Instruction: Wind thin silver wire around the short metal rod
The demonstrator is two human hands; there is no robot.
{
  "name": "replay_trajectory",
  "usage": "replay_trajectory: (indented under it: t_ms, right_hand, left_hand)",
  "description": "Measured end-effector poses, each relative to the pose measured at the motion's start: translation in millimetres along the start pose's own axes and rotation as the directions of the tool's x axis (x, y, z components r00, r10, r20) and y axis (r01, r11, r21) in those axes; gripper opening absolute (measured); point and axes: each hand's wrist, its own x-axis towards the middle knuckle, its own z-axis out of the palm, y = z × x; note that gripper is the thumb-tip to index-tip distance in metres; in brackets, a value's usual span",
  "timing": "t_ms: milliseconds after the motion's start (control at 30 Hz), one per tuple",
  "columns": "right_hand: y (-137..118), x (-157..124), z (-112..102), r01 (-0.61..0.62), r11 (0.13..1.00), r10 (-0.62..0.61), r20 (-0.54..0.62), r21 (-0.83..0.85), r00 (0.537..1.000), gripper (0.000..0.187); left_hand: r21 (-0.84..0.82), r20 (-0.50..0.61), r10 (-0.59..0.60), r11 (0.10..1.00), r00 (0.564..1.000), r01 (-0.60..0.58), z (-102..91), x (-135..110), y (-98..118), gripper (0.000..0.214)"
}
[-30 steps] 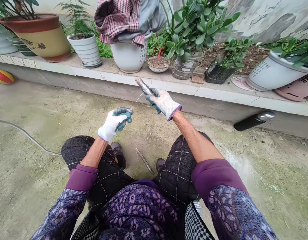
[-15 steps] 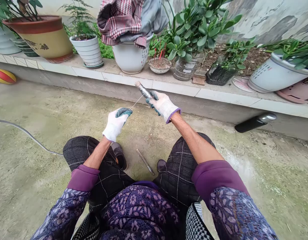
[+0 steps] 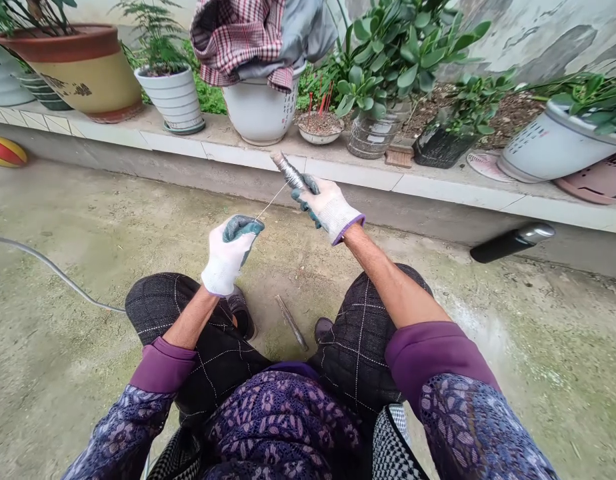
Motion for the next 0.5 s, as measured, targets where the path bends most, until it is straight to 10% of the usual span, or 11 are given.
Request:
replay_trajectory:
  t_ms: [500]
  right_hand:
    - [-11.4,-10.4,-3.9,0.067,0.981,-0.06,-0.046,0.182,0.997,0.046]
  left_hand:
    - [-0.05,-0.003,-0.048,0.998,0.999,0.048,-0.4,-5.5,2.9,0.021]
